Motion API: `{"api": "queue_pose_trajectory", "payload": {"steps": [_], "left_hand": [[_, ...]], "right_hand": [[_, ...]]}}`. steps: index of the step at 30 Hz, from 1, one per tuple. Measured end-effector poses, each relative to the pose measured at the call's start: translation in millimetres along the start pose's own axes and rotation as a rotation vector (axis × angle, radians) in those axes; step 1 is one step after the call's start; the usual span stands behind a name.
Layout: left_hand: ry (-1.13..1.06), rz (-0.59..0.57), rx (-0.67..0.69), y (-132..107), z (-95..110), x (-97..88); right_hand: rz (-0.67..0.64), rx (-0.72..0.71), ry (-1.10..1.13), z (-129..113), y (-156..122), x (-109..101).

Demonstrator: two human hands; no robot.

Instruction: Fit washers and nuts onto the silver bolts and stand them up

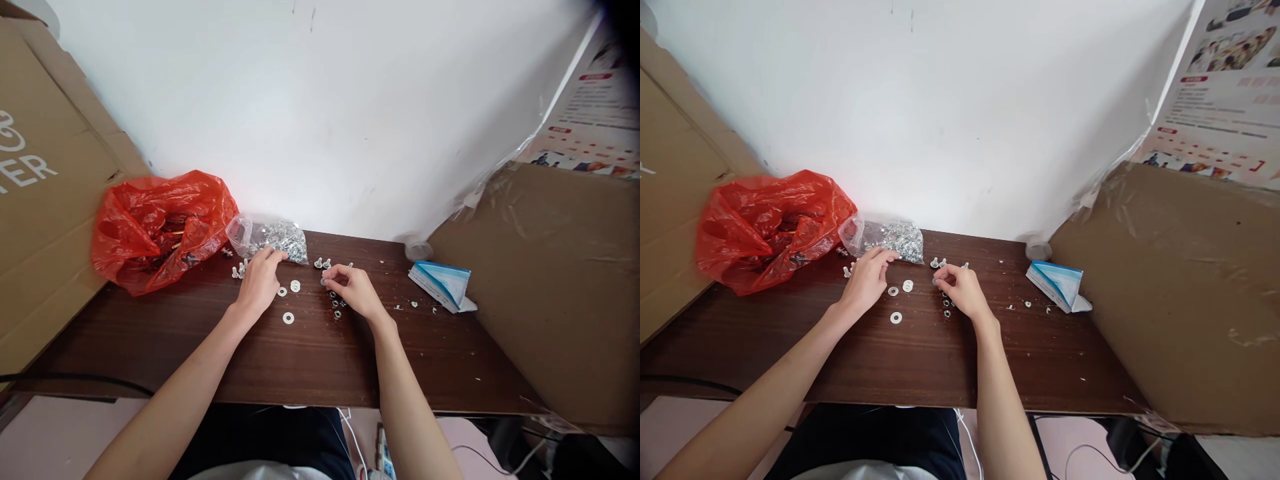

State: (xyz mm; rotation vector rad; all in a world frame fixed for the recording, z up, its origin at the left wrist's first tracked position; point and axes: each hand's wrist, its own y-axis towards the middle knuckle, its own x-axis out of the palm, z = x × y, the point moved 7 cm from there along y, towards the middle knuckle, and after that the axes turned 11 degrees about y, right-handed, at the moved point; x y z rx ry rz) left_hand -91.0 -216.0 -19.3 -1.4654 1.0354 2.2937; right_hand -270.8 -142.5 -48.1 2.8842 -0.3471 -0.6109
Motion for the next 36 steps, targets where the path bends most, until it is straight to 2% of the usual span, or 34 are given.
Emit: {"api": "queue_pose_trajectory", "payload": {"steps": [5, 12, 18, 27, 36], "left_hand": [[-0.309, 0.022, 0.118, -3, 16, 13.0], [-0.412, 0.042, 0.125, -6, 22, 22.6], [-0.472, 0.058, 0.088, -4, 19, 24.9], [-0.411, -0.063, 0.059, -7, 16, 36.7], [-0.327, -0.156, -0.014, -7, 8, 41.7]], "right_hand": [[0.058, -0.046, 0.162, -9, 3, 12], [0.082, -0.151, 0.306, -18, 5, 37], [0.124, -0.244, 0.222, -26, 5, 39], [0.032, -0.305, 0.100, -33, 2, 48], [0.035, -0.335, 0.043, -34, 2, 46]]}}
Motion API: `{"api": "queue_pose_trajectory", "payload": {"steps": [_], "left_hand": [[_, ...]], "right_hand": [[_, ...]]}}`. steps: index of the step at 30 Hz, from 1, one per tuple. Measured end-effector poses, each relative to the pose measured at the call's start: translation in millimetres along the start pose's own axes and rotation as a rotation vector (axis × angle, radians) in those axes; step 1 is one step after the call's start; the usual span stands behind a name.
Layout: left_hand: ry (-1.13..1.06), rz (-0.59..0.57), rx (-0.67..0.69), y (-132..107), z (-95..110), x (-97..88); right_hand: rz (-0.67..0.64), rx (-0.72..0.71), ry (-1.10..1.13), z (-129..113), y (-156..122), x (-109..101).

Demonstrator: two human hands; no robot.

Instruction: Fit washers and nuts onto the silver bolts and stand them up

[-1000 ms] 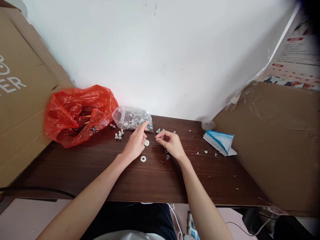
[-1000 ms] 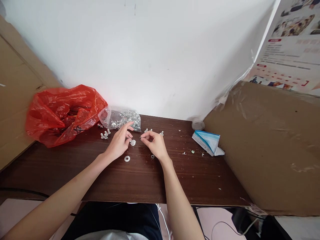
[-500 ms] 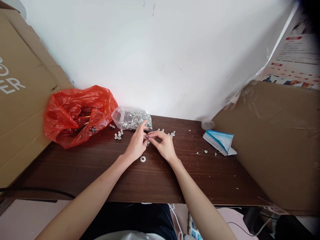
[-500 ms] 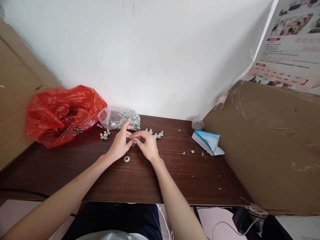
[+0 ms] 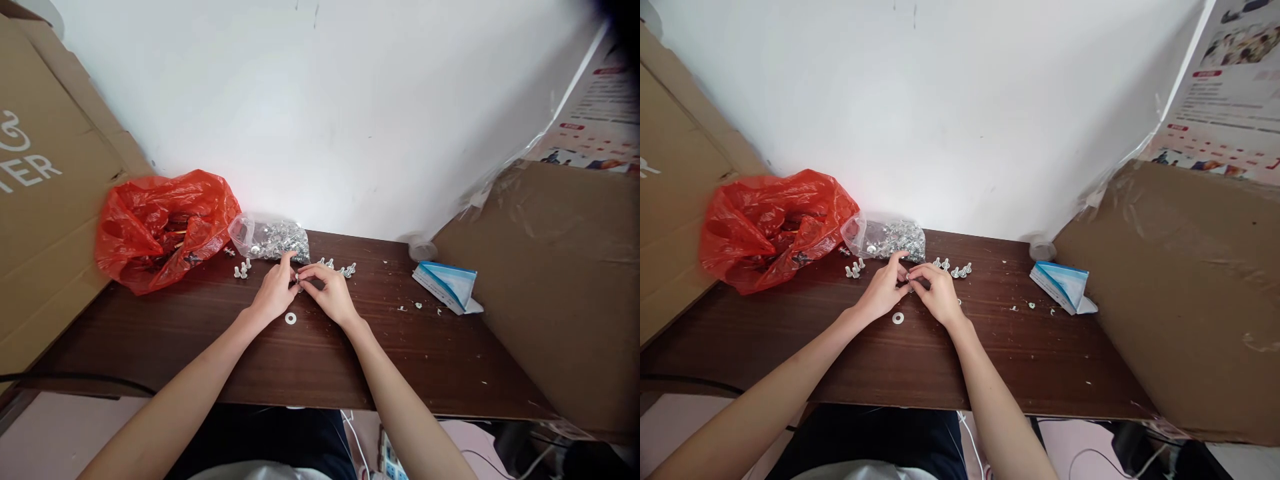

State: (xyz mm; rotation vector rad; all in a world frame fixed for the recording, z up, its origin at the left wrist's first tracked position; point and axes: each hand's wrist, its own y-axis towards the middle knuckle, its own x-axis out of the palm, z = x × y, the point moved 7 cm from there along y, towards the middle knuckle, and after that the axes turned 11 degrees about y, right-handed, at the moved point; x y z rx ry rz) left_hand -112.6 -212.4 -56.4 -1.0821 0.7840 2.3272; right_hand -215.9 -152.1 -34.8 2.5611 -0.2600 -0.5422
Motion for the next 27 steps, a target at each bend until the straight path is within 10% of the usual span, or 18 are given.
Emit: {"api": "queue_pose_trajectory", "payload": {"steps": [27], "left_hand": [[-0.003, 0.026, 0.026, 1, 4, -5.7]], "right_hand": [[-0.004, 0.092, -0.010, 10, -1, -3]]}}
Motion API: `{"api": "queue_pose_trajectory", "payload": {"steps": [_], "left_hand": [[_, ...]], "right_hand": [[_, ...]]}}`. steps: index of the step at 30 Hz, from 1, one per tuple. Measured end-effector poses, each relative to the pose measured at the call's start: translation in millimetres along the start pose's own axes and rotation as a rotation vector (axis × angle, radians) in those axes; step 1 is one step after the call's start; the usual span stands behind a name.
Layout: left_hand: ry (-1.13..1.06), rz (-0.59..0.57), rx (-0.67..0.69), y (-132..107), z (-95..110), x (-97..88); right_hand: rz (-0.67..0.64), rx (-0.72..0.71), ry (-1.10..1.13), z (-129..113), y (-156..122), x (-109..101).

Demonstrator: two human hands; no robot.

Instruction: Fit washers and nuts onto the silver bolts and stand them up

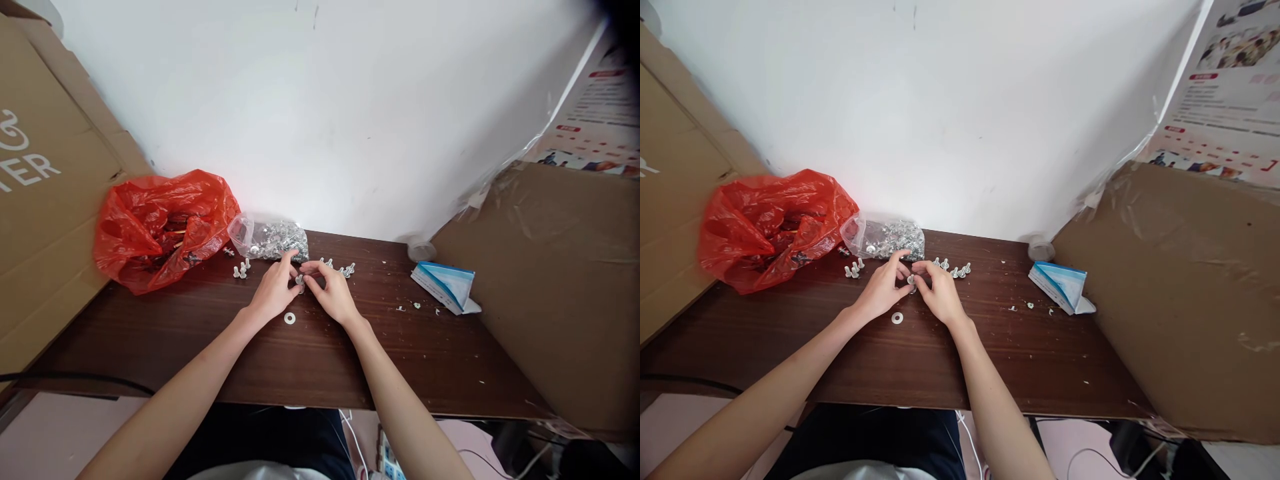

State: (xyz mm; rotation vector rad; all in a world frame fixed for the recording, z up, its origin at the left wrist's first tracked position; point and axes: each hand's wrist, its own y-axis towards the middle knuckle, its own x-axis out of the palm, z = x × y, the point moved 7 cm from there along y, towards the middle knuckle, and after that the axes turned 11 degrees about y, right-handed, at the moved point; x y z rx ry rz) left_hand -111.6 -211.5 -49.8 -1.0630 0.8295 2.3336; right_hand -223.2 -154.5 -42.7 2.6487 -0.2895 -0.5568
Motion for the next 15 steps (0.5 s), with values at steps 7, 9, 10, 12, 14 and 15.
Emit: {"api": "queue_pose_trajectory", "payload": {"steps": [7, 9, 10, 12, 14, 15], "left_hand": [[-0.077, 0.144, -0.069, 5, -6, -15.0], [-0.074, 0.166, -0.072, 5, -6, -16.8], [-0.067, 0.174, -0.070, 6, -5, -17.7], [-0.048, 0.181, -0.071, 6, -4, -19.1], [-0.034, 0.180, -0.075, 6, -3, -19.9], [-0.030, 0.178, -0.077, 6, -3, -20.1]], "right_hand": [[0.054, -0.022, -0.107, -3, 0, -10], [0.045, -0.034, -0.137, -3, 0, -9], [0.038, -0.043, -0.144, -3, 0, -8], [0.021, -0.059, -0.151, -3, 0, -5], [0.005, -0.073, -0.149, -2, 0, -2], [-0.003, -0.080, -0.147, -2, 0, -1]]}}
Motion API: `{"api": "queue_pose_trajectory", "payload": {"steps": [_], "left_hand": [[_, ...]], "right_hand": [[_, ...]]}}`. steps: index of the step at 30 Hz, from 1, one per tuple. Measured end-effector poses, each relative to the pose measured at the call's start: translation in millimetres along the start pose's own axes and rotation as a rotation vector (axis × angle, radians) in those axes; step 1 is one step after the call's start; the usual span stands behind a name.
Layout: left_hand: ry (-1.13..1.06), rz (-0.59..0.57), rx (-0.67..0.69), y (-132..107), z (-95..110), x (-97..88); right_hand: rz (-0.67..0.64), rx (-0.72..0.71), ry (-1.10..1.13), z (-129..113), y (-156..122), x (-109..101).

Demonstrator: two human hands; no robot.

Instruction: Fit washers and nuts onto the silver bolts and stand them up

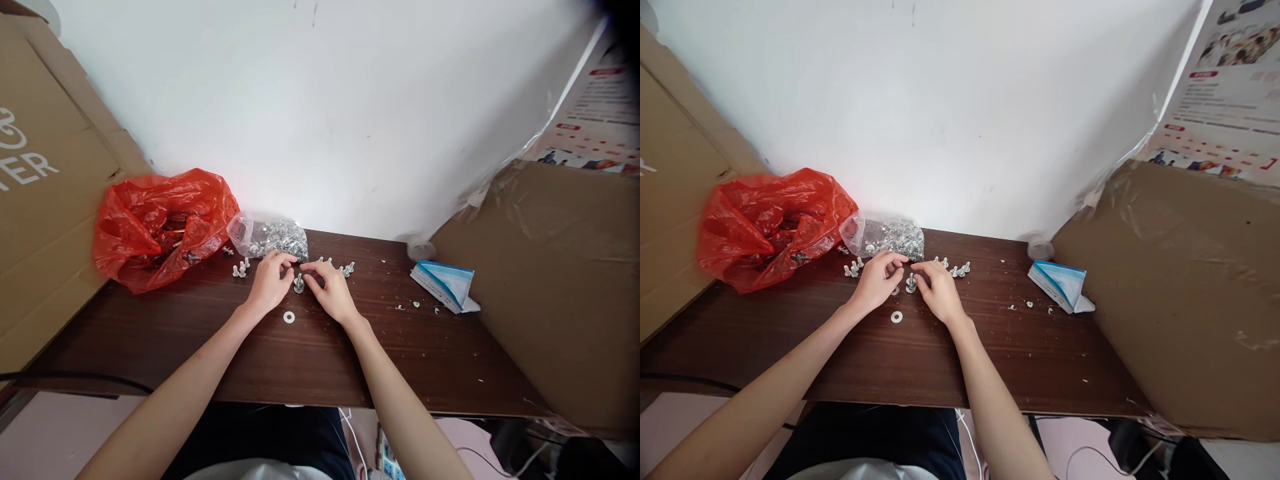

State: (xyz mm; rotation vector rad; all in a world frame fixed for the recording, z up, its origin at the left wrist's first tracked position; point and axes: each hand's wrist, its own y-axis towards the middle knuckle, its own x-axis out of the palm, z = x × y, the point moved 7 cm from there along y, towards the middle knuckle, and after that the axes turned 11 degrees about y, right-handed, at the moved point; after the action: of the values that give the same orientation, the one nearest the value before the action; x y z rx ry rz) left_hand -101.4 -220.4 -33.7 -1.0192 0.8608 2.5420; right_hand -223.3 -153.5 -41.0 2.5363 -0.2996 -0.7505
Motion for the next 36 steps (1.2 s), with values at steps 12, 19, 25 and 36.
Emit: {"api": "queue_pose_trajectory", "payload": {"steps": [12, 19, 25, 36], "left_hand": [[0.059, -0.108, 0.041, -3, 2, 9.1], [0.023, -0.140, 0.076, -4, 4, 10.4], [-0.207, -0.204, 0.003, -5, 5, 18.3], [-0.341, -0.136, -0.210, -4, -10, 11.5]], "right_hand": [[0.009, 0.011, 0.023, -3, -1, 2], [0.156, 0.091, 0.218, 0, -1, -9], [0.174, 0.105, 0.345, 2, -1, -6], [0.255, 0.279, 0.174, 22, -7, -60]]}}
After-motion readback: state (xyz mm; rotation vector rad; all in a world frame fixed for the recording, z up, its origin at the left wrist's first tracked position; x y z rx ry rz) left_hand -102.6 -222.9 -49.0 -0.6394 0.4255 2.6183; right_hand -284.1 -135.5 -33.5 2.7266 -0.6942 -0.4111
